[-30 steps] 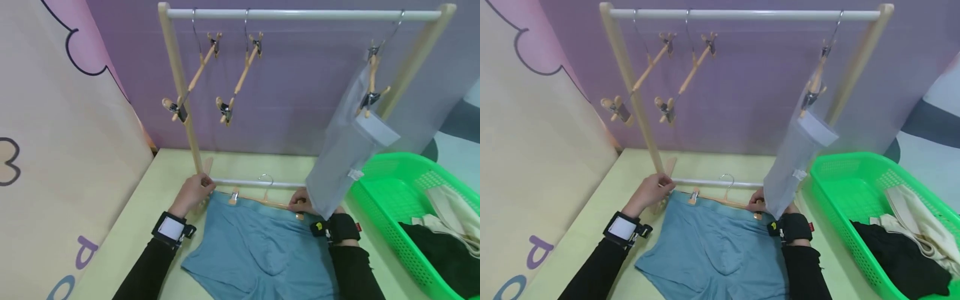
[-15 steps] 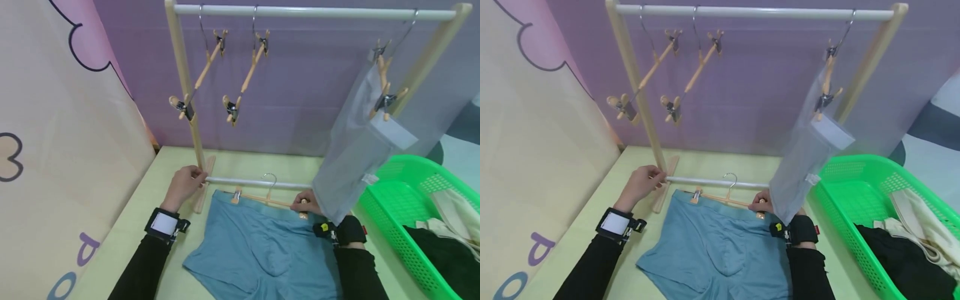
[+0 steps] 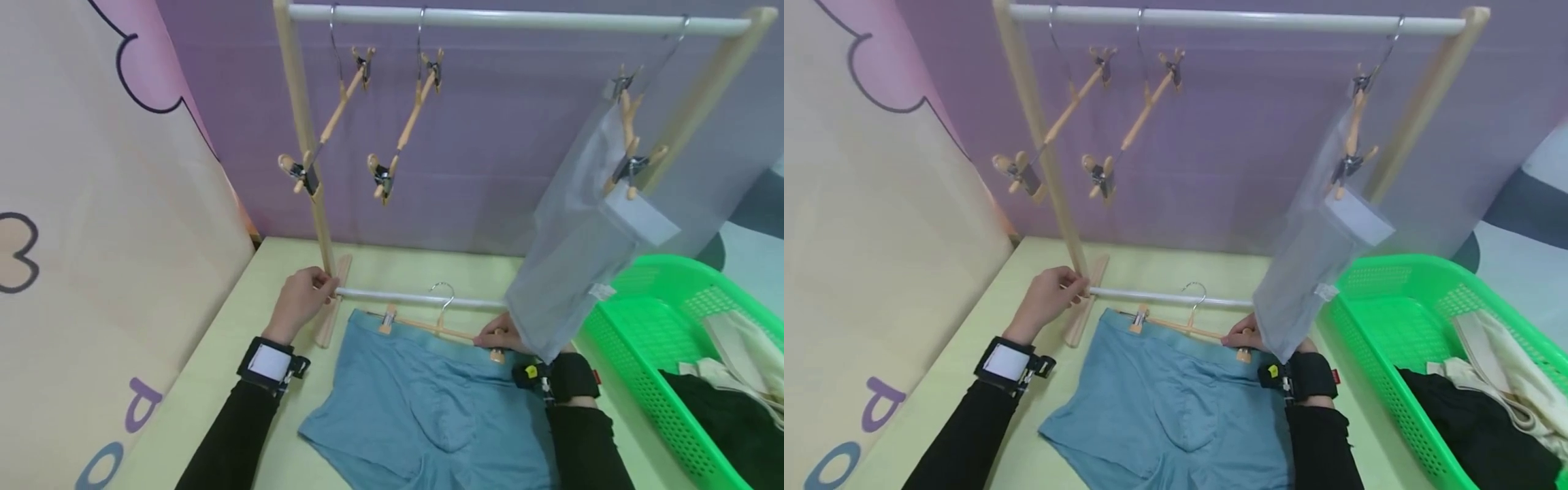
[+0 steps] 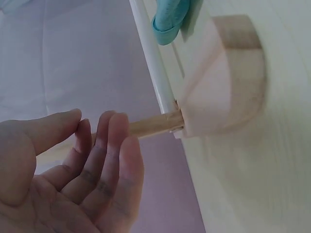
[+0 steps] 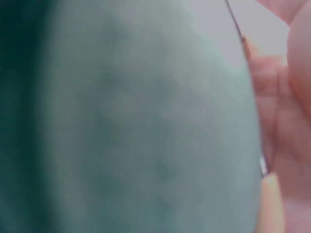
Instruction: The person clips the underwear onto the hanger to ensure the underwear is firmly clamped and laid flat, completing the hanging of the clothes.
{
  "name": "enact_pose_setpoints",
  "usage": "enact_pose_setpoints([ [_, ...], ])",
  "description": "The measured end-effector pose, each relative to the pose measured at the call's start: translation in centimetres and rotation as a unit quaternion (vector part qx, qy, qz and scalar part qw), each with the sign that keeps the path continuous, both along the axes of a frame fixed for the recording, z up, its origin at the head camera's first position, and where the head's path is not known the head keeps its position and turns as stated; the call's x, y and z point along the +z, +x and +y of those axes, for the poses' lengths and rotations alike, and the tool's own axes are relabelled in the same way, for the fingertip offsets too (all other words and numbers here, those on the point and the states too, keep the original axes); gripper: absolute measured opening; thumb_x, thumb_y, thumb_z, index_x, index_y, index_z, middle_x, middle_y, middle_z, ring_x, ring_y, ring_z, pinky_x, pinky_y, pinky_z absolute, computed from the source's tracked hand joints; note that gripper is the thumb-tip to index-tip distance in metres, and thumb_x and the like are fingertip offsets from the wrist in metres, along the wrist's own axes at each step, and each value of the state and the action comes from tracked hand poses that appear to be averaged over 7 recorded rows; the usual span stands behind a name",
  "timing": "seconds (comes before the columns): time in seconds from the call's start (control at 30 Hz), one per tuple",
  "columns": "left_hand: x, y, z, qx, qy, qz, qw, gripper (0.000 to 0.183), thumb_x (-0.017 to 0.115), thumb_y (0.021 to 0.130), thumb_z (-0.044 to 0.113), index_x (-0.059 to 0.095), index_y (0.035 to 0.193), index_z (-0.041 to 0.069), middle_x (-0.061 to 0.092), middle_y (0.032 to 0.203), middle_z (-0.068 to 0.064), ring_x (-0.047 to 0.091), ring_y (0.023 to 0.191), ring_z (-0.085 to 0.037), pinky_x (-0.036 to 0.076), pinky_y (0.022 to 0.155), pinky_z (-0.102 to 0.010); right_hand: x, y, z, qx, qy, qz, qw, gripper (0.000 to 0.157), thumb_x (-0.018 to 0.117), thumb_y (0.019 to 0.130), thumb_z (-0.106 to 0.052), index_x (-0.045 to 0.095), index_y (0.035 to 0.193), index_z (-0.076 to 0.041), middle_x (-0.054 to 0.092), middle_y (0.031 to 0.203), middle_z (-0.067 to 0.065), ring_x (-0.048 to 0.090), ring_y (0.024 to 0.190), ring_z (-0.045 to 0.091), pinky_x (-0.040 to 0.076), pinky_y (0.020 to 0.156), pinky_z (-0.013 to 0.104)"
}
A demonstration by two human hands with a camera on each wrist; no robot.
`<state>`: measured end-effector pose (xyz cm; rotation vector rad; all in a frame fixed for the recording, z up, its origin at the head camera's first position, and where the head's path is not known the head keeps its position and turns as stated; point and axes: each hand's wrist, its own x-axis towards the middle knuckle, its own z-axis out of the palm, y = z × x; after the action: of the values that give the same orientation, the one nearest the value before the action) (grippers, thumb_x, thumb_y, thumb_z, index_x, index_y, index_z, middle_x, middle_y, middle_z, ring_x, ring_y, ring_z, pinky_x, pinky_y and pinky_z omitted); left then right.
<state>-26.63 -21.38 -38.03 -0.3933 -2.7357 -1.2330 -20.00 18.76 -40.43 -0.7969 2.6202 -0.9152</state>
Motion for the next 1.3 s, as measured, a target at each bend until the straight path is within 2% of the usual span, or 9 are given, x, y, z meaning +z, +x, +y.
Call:
enact_pose_setpoints([
  [0.17, 0.1, -0.2, -0.2, 0.008, 0.006, 0.002, 0.9999, 0.028, 0.061, 0.1, 0.025, 0.063, 0.101, -0.002, 0.071, 0.091, -0.019, 0.07, 0.075, -0.029, 0.049, 0.059, -0.029, 0.5, 0.4, -0.3, -0.01, 0.0, 0.021, 1.0, 0.027, 0.053, 0.103, -0.022, 0.076, 0.091, -0.012, 0.043, 0.053, -0.015, 0.021, 0.043, -0.004, 0.026, 0.043, 0.017],
  [0.27, 0.1, -0.3, -0.4, 0.023, 0.013, 0.009, 0.9996, 0.032, 0.062, 0.099, 0.028, 0.058, 0.108, -0.003, 0.068, 0.097, -0.021, 0.07, 0.082, -0.031, 0.051, 0.061, -0.032, 2.0, 0.9, -1.3, -0.009, -0.012, 0.032, 0.999, 0.026, 0.054, 0.102, -0.014, 0.075, 0.092, -0.004, 0.042, 0.051, -0.013, 0.021, 0.041, -0.004, 0.026, 0.042, 0.018],
  [0.5, -0.5, -1.4, 0.2, 0.03, 0.047, 0.02, 0.9982, 0.048, 0.062, 0.099, 0.032, 0.046, 0.127, -0.003, 0.062, 0.106, -0.021, 0.065, 0.092, -0.033, 0.055, 0.069, -0.039, 4.2, 1.2, -3.2, -0.098, 0.072, 0.009, 0.993, 0.027, 0.058, 0.101, -0.031, 0.079, 0.098, -0.013, 0.033, 0.045, -0.012, 0.021, 0.041, 0.004, 0.028, 0.046, 0.025],
  [0.63, -1.3, -2.0, 0.6, 0.015, 0.034, 0.006, 0.9993, 0.048, 0.056, 0.102, 0.032, 0.043, 0.131, -0.004, 0.06, 0.111, -0.022, 0.063, 0.097, -0.032, 0.055, 0.073, -0.039, 4.5, 1.1, -3.7, -0.089, 0.08, -0.018, 0.993, 0.029, 0.055, 0.102, -0.032, 0.078, 0.103, -0.014, 0.038, 0.049, -0.01, 0.027, 0.043, 0.005, 0.03, 0.047, 0.026],
  [0.77, -1.7, -2.1, 0.9, -0.007, 0.004, 0.006, 1.0, 0.042, 0.049, 0.105, 0.027, 0.042, 0.129, -0.007, 0.059, 0.112, -0.027, 0.063, 0.094, -0.035, 0.055, 0.073, -0.042, 4.8, 1.2, -4.1, -0.083, 0.111, -0.015, 0.99, 0.032, 0.052, 0.103, -0.038, 0.076, 0.109, -0.018, 0.039, 0.046, -0.01, 0.024, 0.04, 0.006, 0.031, 0.045, 0.026],
  [0.87, -1.6, -2.1, 1.0, -0.015, -0.003, 0.011, 0.9998, 0.035, 0.046, 0.106, 0.02, 0.043, 0.127, -0.007, 0.061, 0.11, -0.029, 0.065, 0.09, -0.035, 0.055, 0.07, -0.043, 5.4, 1.5, -4.7, -0.084, 0.136, -0.006, 0.987, 0.031, 0.053, 0.102, -0.041, 0.076, 0.11, -0.021, 0.053, 0.053, -0.012, 0.027, 0.041, 0.005, 0.035, 0.045, 0.026],
  [0.97, -1.5, -2.1, 0.7, -0.022, -0.004, 0.006, 0.9997, 0.034, 0.044, 0.107, 0.018, 0.042, 0.129, -0.008, 0.062, 0.11, -0.03, 0.066, 0.09, -0.035, 0.056, 0.07, -0.042, 6.2, 2.1, -5.8, -0.091, 0.127, 0.001, 0.988, 0.026, 0.057, 0.1, -0.04, 0.077, 0.102, -0.023, 0.067, 0.069, -0.011, 0.043, 0.047, 0.004, 0.045, 0.05, 0.027],
  [1.13, -1.3, -2.1, 0.4, -0.025, 0.002, -0.001, 0.9997, 0.035, 0.045, 0.107, 0.017, 0.041, 0.131, -0.008, 0.062, 0.112, -0.031, 0.067, 0.093, -0.037, 0.057, 0.071, -0.042, 7.6, 3.3, -7.8, -0.115, 0.085, -0.03, 0.989, 0.021, 0.061, 0.099, -0.038, 0.076, 0.097, -0.023, 0.065, 0.071, -0.005, 0.051, 0.057, 0.009, 0.045, 0.055, 0.027],
  [1.3, -1.5, -2.2, 0.4, -0.036, 0.009, -0.005, 0.9993, 0.035, 0.045, 0.107, 0.018, 0.042, 0.131, -0.008, 0.062, 0.115, -0.032, 0.067, 0.094, -0.037, 0.057, 0.071, -0.041, 8.9, 4.3, -9.0, -0.101, 0.114, -0.042, 0.987, 0.02, 0.059, 0.1, -0.034, 0.072, 0.108, -0.022, 0.062, 0.073, -0.006, 0.048, 0.055, 0.009, 0.041, 0.053, 0.026],
])
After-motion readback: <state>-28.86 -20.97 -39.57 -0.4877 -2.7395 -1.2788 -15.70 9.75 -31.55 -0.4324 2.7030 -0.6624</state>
